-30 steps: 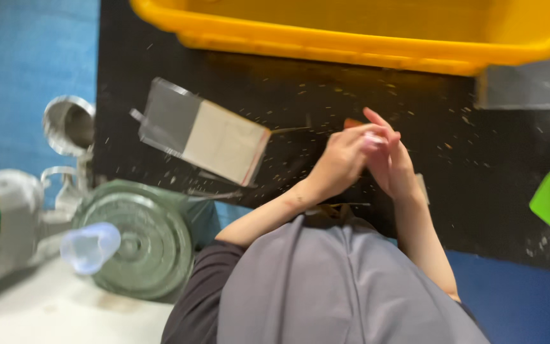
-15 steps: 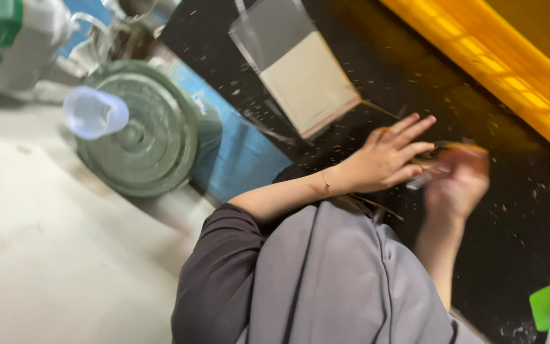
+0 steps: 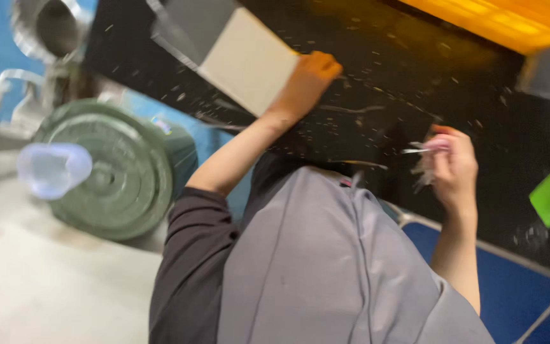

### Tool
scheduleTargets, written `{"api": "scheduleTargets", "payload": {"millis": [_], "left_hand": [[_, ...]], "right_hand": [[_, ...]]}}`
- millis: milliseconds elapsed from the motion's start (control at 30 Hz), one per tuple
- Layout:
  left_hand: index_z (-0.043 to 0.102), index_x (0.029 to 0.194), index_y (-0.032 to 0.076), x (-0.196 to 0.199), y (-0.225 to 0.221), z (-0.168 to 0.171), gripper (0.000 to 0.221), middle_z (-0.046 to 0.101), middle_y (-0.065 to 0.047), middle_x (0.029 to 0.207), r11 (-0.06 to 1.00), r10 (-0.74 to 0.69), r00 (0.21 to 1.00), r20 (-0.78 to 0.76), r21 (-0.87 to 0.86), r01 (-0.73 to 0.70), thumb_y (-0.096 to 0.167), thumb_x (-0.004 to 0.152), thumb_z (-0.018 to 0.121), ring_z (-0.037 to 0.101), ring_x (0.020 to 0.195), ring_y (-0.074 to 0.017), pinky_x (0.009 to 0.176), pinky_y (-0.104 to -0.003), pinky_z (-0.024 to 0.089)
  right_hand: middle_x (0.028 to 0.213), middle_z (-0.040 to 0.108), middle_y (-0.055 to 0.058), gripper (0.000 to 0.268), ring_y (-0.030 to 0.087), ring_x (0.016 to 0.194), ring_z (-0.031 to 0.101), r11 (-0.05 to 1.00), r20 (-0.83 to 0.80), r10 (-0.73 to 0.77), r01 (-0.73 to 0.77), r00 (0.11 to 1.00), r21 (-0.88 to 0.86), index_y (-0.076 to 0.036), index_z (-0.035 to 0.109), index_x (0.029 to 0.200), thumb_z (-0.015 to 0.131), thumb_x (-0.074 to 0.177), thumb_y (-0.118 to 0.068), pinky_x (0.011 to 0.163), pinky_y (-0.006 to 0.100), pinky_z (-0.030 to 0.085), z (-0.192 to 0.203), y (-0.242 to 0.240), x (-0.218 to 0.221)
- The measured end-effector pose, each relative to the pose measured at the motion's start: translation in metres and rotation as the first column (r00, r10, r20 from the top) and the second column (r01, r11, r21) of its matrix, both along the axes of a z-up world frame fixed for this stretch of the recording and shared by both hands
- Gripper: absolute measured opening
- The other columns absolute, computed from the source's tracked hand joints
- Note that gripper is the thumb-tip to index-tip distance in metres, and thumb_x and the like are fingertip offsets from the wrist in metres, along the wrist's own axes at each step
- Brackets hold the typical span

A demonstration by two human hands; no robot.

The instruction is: The person gathers several thin plastic strips into a bundle and places them inside a small plastic bag.

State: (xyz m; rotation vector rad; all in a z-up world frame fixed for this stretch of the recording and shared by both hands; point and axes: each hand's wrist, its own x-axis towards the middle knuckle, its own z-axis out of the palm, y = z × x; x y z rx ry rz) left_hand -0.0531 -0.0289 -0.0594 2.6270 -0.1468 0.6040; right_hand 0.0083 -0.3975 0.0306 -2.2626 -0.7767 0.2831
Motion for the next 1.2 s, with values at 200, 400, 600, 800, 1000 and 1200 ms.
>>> {"api": "scheduleTargets", "payload": {"millis": [200, 400, 600, 800, 1000, 1200], "left_hand": [[0.064, 0.102, 0.017, -0.037, -0.003, 0.024, 0.010, 0.063, -0.005, 0.107, 0.993, -0.080, 0.994, 0.078, -0.076, 0.086, 0.013, 0.093, 0.066, 0.059, 0.100, -0.0271, 0.083, -0.036, 0.045], [0.066, 0.123, 0.016, -0.039, -0.021, -0.010, 0.037, 0.061, -0.009, 0.128, 0.990, -0.112, 0.993, -0.034, 0.088, 0.114, 0.024, 0.089, 0.078, 0.059, 0.122, -0.0332, 0.089, -0.039, 0.054], [0.068, 0.111, 0.015, -0.042, -0.050, -0.010, 0.013, 0.063, -0.001, 0.104, 0.985, -0.164, 0.980, -0.111, -0.078, 0.155, 0.009, 0.101, 0.063, 0.063, 0.104, -0.0207, 0.085, -0.027, 0.055], [0.057, 0.120, 0.015, -0.020, -0.070, -0.006, 0.022, 0.064, -0.005, 0.103, 0.922, -0.128, 0.985, -0.116, -0.380, 0.075, 0.011, 0.100, 0.065, 0.070, 0.097, -0.0222, 0.083, -0.031, 0.060], [0.039, 0.123, 0.005, -0.017, -0.079, -0.005, 0.044, 0.067, -0.016, 0.107, 0.404, -0.122, 0.959, -0.256, -0.895, -0.188, 0.000, 0.094, 0.072, 0.076, 0.091, -0.0311, 0.083, -0.036, 0.063], [0.025, 0.134, 0.010, 0.003, -0.126, 0.008, 0.049, 0.062, -0.022, 0.125, -0.049, -0.181, 0.952, -0.246, -0.965, -0.259, -0.009, 0.100, 0.054, 0.071, 0.098, -0.0317, 0.088, -0.038, 0.064]], "right_hand": [[0.146, 0.057, 0.026, 0.012, 0.046, 0.132, 0.055, 0.962, 0.104, 0.273, -0.271, 0.957, -0.030, -0.006, 0.068, 0.095, 0.058, 0.093, -0.001, 0.104, 0.053, 0.048, -0.043, 0.026, -0.067], [0.109, 0.070, 0.008, 0.011, 0.030, 0.100, 0.068, 0.971, 0.433, 0.231, -0.236, 0.871, -0.043, -0.011, 0.071, 0.097, 0.066, 0.103, -0.020, 0.090, 0.038, 0.057, -0.092, 0.040, -0.081], [0.101, 0.071, 0.012, 0.020, 0.034, 0.093, 0.067, 0.959, 0.345, 0.109, -0.189, 0.932, 0.209, -0.007, 0.072, 0.104, 0.053, 0.108, -0.012, 0.084, 0.042, 0.055, -0.096, 0.065, -0.047], [0.100, 0.066, 0.019, 0.039, 0.041, 0.099, 0.062, 0.964, 0.255, 0.093, -0.151, 0.962, 0.219, 0.009, 0.053, 0.138, 0.060, 0.100, 0.002, 0.092, 0.048, 0.050, -0.095, 0.120, -0.022], [0.098, 0.056, 0.011, 0.023, 0.033, 0.093, 0.059, 0.990, 0.264, -0.050, 0.013, 0.963, 0.140, 0.003, 0.063, 0.121, 0.061, 0.106, -0.014, 0.089, 0.039, 0.051, -0.107, 0.139, -0.038], [0.092, 0.054, 0.008, 0.023, 0.030, 0.086, 0.058, 0.930, 0.378, -0.351, 0.270, 0.857, 0.250, -0.004, 0.067, 0.097, 0.060, 0.109, -0.023, 0.081, 0.038, 0.051, -0.100, 0.118, -0.033]]}}
